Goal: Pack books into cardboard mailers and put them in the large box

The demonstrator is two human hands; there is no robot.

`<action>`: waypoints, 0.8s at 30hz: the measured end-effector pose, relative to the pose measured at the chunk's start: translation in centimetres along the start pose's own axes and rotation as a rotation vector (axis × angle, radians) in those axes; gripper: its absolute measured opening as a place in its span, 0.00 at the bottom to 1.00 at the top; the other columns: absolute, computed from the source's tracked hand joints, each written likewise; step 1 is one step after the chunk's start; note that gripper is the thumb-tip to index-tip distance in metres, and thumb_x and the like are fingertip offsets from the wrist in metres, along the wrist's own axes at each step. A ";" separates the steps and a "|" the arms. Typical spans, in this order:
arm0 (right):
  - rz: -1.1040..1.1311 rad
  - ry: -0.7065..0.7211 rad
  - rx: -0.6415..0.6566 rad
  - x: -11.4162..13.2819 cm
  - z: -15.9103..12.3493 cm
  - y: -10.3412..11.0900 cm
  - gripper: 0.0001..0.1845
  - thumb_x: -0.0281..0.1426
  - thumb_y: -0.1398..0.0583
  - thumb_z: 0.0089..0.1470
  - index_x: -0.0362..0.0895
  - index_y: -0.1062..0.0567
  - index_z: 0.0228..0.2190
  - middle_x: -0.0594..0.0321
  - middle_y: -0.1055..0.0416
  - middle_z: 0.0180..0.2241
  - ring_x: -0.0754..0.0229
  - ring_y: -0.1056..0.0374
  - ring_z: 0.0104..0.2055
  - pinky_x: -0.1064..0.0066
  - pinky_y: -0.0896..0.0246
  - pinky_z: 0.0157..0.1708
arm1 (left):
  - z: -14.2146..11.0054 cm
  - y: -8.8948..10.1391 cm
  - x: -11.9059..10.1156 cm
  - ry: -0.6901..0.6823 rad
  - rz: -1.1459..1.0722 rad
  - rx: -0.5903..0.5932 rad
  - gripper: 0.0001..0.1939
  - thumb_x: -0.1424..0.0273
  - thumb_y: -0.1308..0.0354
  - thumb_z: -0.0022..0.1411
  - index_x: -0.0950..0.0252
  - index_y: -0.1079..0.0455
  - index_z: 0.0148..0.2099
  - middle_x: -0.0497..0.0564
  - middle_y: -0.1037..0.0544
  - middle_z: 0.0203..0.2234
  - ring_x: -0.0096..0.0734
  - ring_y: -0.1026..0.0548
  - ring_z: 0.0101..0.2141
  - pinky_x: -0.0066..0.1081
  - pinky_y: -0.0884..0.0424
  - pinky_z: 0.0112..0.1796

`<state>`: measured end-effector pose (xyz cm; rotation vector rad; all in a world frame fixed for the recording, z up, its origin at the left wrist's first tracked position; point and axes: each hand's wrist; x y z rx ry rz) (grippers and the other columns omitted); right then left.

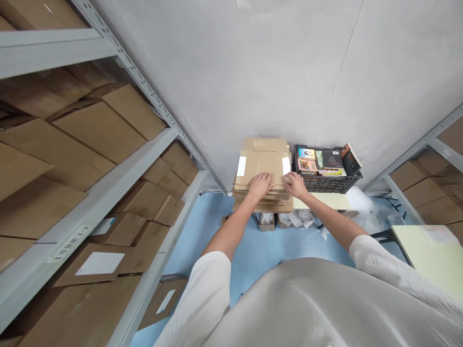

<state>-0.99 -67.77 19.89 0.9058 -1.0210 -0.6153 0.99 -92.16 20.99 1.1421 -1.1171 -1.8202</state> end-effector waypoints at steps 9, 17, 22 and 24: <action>-0.268 0.282 0.028 -0.5 0.3 2.1 0.21 0.36 0.49 0.78 0.43 0.17 0.52 0.46 0.22 0.56 0.43 0.35 0.54 0.54 0.43 0.55 | -0.4 1.9 -1.4 -0.031 0.200 0.033 0.28 0.61 0.44 0.76 0.65 0.33 0.73 0.66 0.27 0.68 0.56 0.32 0.69 0.49 0.37 0.68; -0.386 0.308 -0.124 1.6 -0.6 3.3 0.22 0.41 0.46 0.77 0.43 0.20 0.57 0.46 0.24 0.60 0.40 0.38 0.60 0.51 0.48 0.61 | -0.9 3.1 -2.4 -0.095 0.313 -0.037 0.27 0.70 0.56 0.80 0.60 0.33 0.75 0.61 0.28 0.71 0.51 0.32 0.69 0.49 0.35 0.65; -0.393 0.377 -0.088 2.6 -0.7 3.9 0.27 0.34 0.47 0.75 0.44 0.29 0.69 0.48 0.28 0.68 0.41 0.39 0.63 0.51 0.49 0.63 | -1.2 3.4 -4.2 -0.214 0.304 -0.054 0.30 0.75 0.58 0.78 0.62 0.34 0.76 0.60 0.29 0.72 0.48 0.32 0.69 0.49 0.38 0.68; -0.399 0.369 -0.096 2.3 -0.9 4.4 0.27 0.32 0.49 0.75 0.44 0.30 0.70 0.49 0.28 0.68 0.42 0.38 0.62 0.51 0.49 0.62 | -1.0 3.5 -5.3 -0.226 0.294 -0.079 0.30 0.76 0.58 0.78 0.63 0.35 0.77 0.61 0.29 0.72 0.48 0.31 0.69 0.50 0.39 0.69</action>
Point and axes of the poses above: each hand's wrist, its own z-axis towards the middle knuckle, its own y-axis out of the back of the hand, x = y × z
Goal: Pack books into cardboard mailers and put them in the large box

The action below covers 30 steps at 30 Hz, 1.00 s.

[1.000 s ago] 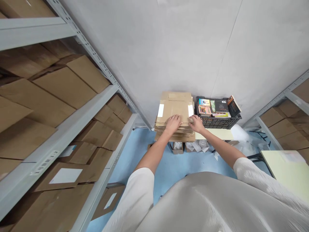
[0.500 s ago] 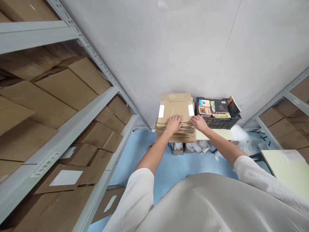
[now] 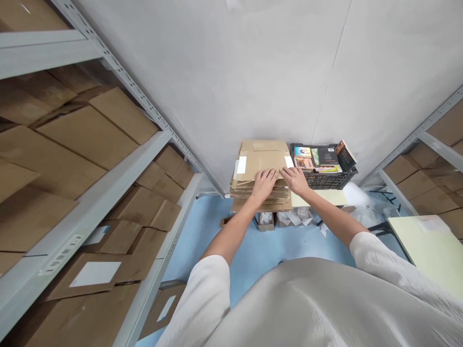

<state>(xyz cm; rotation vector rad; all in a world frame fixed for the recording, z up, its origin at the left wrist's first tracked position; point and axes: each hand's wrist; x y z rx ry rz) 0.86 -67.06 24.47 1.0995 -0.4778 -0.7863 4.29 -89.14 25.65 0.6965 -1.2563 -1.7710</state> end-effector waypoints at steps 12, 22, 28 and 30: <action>-0.107 -0.140 -0.128 -5.1 -7.4 5.5 0.28 0.30 0.50 0.75 0.45 0.30 0.71 0.51 0.27 0.68 0.43 0.35 0.62 0.50 0.47 0.63 | 5.1 1.4 -7.9 -0.148 -0.065 -0.115 0.31 0.77 0.56 0.77 0.63 0.36 0.77 0.62 0.30 0.73 0.45 0.32 0.72 0.52 0.41 0.72; -0.232 -0.390 -0.139 -12.0 -24.2 11.2 0.28 0.28 0.48 0.74 0.46 0.28 0.70 0.52 0.25 0.66 0.45 0.34 0.60 0.53 0.45 0.60 | 11.6 -1.4 -24.0 -0.456 -0.204 -0.122 0.31 0.78 0.53 0.76 0.59 0.33 0.76 0.59 0.27 0.71 0.45 0.31 0.72 0.53 0.39 0.71; -0.300 -0.574 -0.116 -15.3 -37.9 15.3 0.27 0.28 0.46 0.73 0.45 0.27 0.69 0.50 0.25 0.66 0.44 0.34 0.59 0.53 0.45 0.60 | 14.2 -3.2 -37.9 -0.670 -0.257 -0.079 0.29 0.76 0.54 0.77 0.61 0.32 0.75 0.60 0.27 0.71 0.46 0.30 0.71 0.52 0.38 0.71; -0.303 -0.640 -0.089 -15.8 -42.5 16.8 0.28 0.28 0.46 0.73 0.45 0.28 0.69 0.50 0.25 0.66 0.44 0.34 0.59 0.53 0.44 0.60 | 14.6 -3.9 -42.7 -0.733 -0.286 -0.049 0.29 0.76 0.54 0.77 0.61 0.32 0.75 0.60 0.27 0.71 0.46 0.31 0.72 0.52 0.38 0.71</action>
Point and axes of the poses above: each hand's wrist, its own z-axis towards the middle knuckle, its own y-axis out of the back of the hand, x = y × z
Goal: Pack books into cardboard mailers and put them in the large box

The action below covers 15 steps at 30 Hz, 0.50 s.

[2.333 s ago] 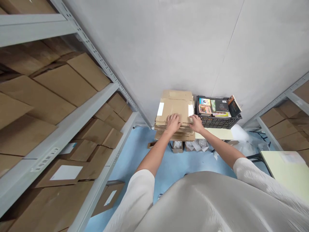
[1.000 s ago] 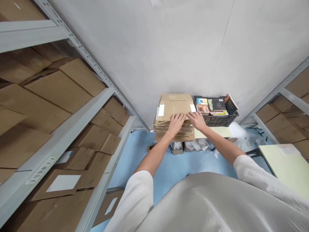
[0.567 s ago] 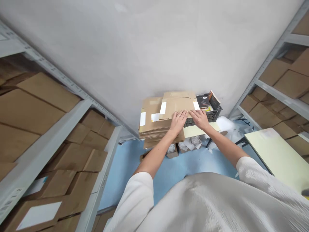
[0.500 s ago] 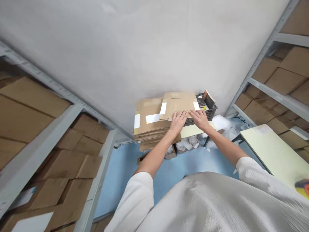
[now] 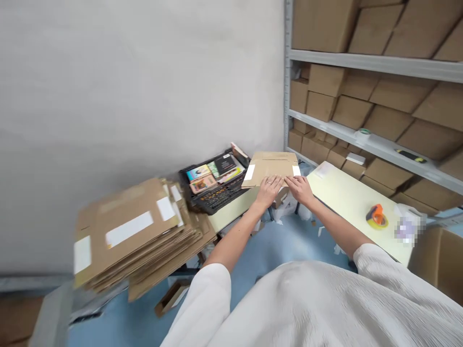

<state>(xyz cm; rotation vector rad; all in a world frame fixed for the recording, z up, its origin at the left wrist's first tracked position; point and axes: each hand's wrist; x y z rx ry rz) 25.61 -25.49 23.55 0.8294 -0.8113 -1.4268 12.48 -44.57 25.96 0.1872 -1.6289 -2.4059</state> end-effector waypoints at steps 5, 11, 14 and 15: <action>-0.017 -0.197 0.121 -6.8 -8.2 2.9 0.28 0.28 0.47 0.74 0.46 0.28 0.70 0.51 0.26 0.67 0.44 0.35 0.62 0.52 0.45 0.62 | 7.0 -5.0 -7.4 -0.165 -0.126 0.103 0.32 0.78 0.54 0.75 0.60 0.34 0.77 0.59 0.29 0.72 0.45 0.32 0.73 0.52 0.40 0.72; -0.033 -0.419 0.232 -11.7 -16.4 4.5 0.29 0.27 0.47 0.73 0.45 0.28 0.70 0.49 0.27 0.67 0.44 0.35 0.62 0.51 0.43 0.62 | 12.8 -10.5 -14.4 -0.360 -0.240 0.227 0.33 0.79 0.55 0.75 0.55 0.35 0.77 0.55 0.29 0.73 0.42 0.32 0.72 0.51 0.40 0.72; -0.047 -0.511 0.267 -13.2 -19.1 4.3 0.29 0.27 0.48 0.72 0.44 0.29 0.71 0.48 0.27 0.67 0.44 0.35 0.62 0.51 0.44 0.61 | 15.2 -13.2 -16.6 -0.444 -0.274 0.271 0.33 0.79 0.55 0.75 0.56 0.34 0.77 0.55 0.30 0.73 0.41 0.33 0.73 0.50 0.41 0.73; -0.053 -0.542 0.277 -13.7 -19.8 4.2 0.29 0.26 0.48 0.72 0.44 0.29 0.71 0.48 0.27 0.67 0.44 0.35 0.62 0.51 0.44 0.61 | 16.0 -14.1 -17.2 -0.469 -0.289 0.280 0.33 0.80 0.55 0.75 0.56 0.34 0.76 0.55 0.29 0.73 0.41 0.33 0.73 0.51 0.42 0.73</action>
Point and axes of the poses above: each hand's wrist, its own z-axis towards the middle knuckle, its own y-axis out of the back of the hand, x = y × z
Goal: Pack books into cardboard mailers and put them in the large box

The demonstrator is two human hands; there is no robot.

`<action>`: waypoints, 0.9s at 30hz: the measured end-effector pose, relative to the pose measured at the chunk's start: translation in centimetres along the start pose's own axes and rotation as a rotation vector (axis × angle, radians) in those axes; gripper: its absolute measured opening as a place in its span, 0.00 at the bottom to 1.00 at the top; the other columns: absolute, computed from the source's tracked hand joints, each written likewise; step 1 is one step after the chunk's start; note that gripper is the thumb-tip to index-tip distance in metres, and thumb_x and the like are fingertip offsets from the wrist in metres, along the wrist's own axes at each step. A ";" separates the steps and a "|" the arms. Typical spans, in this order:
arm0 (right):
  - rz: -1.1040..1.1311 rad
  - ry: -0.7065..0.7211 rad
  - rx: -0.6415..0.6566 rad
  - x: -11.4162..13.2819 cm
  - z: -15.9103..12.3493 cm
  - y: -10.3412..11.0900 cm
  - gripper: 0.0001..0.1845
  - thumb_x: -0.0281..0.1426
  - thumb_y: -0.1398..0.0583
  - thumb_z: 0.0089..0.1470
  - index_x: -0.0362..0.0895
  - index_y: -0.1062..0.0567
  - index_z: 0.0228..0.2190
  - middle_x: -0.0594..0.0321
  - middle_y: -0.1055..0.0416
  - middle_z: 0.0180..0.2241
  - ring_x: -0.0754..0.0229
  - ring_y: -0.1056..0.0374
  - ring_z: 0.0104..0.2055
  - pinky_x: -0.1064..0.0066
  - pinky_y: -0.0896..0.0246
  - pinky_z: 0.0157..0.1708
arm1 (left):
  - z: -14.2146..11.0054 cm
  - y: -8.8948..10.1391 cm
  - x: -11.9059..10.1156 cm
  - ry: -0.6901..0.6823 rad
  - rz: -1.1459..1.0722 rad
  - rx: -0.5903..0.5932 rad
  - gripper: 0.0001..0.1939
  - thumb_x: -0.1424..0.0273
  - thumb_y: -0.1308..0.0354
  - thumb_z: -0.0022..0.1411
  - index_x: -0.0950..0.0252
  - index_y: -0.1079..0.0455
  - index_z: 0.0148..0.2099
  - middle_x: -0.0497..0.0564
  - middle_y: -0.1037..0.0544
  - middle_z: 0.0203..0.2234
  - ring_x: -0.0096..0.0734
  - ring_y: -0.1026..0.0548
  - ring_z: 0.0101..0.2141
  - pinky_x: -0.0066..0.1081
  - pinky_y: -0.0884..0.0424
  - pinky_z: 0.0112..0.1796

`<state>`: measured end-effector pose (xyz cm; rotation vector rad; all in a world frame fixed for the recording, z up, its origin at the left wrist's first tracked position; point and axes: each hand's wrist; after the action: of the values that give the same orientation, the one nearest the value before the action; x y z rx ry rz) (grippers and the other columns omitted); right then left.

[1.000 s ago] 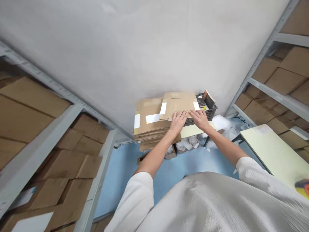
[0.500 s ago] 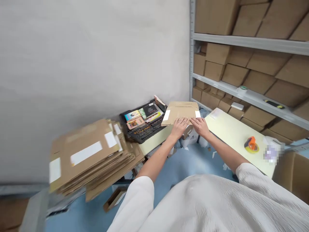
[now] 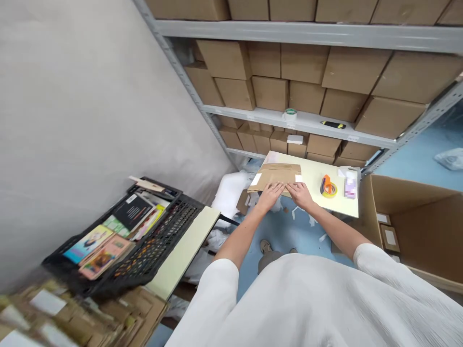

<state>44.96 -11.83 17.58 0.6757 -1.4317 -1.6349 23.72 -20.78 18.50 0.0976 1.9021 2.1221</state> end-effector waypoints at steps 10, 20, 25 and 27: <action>-0.060 -0.313 0.083 -3.4 1.6 -3.6 0.27 0.28 0.51 0.75 0.41 0.27 0.68 0.45 0.25 0.65 0.43 0.34 0.57 0.52 0.44 0.56 | 10.0 -5.0 4.9 -0.226 -0.126 0.095 0.30 0.78 0.53 0.74 0.57 0.30 0.72 0.58 0.28 0.72 0.44 0.34 0.73 0.51 0.42 0.72; 0.003 -0.450 0.270 -0.4 7.0 -9.3 0.18 0.30 0.43 0.71 0.41 0.22 0.57 0.45 0.22 0.56 0.43 0.34 0.54 0.56 0.43 0.52 | 12.4 -8.6 13.6 -0.249 -0.227 0.273 0.27 0.79 0.51 0.73 0.54 0.26 0.67 0.58 0.24 0.66 0.43 0.33 0.70 0.49 0.43 0.71; 0.041 -0.485 0.325 0.4 9.9 -11.4 0.16 0.32 0.42 0.72 0.41 0.22 0.56 0.45 0.23 0.55 0.43 0.33 0.55 0.57 0.41 0.52 | 13.1 -9.8 16.1 -0.172 -0.211 0.297 0.26 0.80 0.51 0.72 0.57 0.25 0.65 0.62 0.26 0.67 0.46 0.34 0.71 0.51 0.41 0.70; 0.071 -0.482 0.333 0.5 11.0 -11.9 0.18 0.37 0.41 0.73 0.41 0.22 0.57 0.45 0.24 0.57 0.43 0.32 0.57 0.57 0.40 0.53 | 13.2 -10.3 16.8 -0.100 -0.223 0.292 0.28 0.81 0.49 0.70 0.57 0.27 0.67 0.63 0.29 0.69 0.48 0.37 0.72 0.54 0.43 0.71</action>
<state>32.72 -6.62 8.28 0.4144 -2.0821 -1.5828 12.58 -2.82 7.69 0.0482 2.0446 1.6585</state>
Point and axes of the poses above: each hand's wrist, its own z-axis towards the middle knuckle, its own y-axis out of the back of the hand, x = y × z
